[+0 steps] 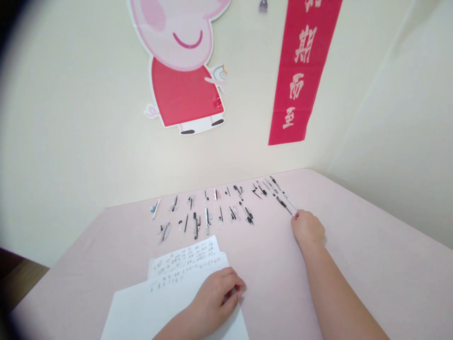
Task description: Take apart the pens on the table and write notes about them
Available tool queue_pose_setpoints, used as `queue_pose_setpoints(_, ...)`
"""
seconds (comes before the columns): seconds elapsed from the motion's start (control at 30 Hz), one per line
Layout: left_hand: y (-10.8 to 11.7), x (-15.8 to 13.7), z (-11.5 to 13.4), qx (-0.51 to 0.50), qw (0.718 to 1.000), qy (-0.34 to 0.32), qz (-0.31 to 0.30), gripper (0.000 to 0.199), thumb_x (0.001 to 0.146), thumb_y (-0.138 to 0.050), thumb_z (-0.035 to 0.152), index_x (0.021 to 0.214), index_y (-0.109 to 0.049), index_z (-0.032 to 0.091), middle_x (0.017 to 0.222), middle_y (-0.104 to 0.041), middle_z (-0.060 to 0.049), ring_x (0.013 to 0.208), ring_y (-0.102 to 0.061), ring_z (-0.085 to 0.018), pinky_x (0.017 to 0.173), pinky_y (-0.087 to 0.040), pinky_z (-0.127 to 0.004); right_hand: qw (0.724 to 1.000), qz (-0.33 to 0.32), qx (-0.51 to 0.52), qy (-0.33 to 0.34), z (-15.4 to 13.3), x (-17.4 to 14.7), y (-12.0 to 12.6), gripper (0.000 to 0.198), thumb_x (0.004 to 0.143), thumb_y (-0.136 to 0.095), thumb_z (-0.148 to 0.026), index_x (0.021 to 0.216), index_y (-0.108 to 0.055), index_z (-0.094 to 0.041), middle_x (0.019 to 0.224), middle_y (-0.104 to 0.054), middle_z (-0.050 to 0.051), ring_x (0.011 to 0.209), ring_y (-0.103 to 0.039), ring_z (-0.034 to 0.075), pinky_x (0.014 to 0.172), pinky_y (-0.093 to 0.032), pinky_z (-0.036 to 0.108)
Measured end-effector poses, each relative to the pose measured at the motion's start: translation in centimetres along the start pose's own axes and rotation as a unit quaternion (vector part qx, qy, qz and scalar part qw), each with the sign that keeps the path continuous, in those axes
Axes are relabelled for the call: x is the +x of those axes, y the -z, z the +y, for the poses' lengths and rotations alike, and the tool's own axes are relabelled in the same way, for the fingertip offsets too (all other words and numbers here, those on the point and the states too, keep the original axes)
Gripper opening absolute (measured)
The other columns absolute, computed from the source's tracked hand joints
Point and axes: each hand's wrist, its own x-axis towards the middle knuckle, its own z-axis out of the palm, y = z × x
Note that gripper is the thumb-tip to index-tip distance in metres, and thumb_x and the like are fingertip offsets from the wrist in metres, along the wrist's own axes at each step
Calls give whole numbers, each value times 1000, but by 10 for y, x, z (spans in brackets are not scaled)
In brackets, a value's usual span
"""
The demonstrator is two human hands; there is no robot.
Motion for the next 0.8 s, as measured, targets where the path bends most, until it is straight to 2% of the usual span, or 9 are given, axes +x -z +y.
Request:
queue_pose_setpoints(0.53,0,-2,0,0,1000,-4,5,21,74,-51,9,88,-64,20,85,-63,-4,76,-57,-16,70,-42,-25,999,33,7,4,1,0,-1,28,84,-44,-26,96,-68,-16,97,-64,14,84,-62,27,63,-46,34)
queue_pose_setpoints(0.63,0,-2,0,1,1000,-5,6,21,75,-52,10,88,-64,20,85,-62,-4,76,-57,-16,70,-42,-25,993,97,21,69,-10,-9,2,28,83,-46,-21,102,-65,-14,99,-62,14,86,-60,26,68,-46,34)
queue_pose_setpoints(0.7,0,-2,0,1,1000,-5,3,21,75,-52,10,89,-64,20,85,-62,-4,75,-57,-16,70,-42,-25,976,127,62,164,-26,-22,2,29,82,-43,-11,102,-64,-13,101,-61,12,87,-59,24,72,-46,33)
queue_pose_setpoints(0.73,0,-1,0,0,1000,-5,3,20,75,-52,10,89,-64,20,85,-61,-4,74,-57,-16,70,-42,-25,964,121,94,218,-36,-31,2,29,80,-43,-7,100,-63,-14,102,-60,11,86,-59,22,73,-45,32)
queue_pose_setpoints(0.8,0,-1,0,2,1000,-4,4,20,75,-52,10,89,-64,19,85,-61,-5,75,-57,-16,70,-42,-25,934,69,160,313,-58,-51,0,31,77,-44,-3,98,-62,-17,99,-59,7,81,-60,18,72,-46,29)
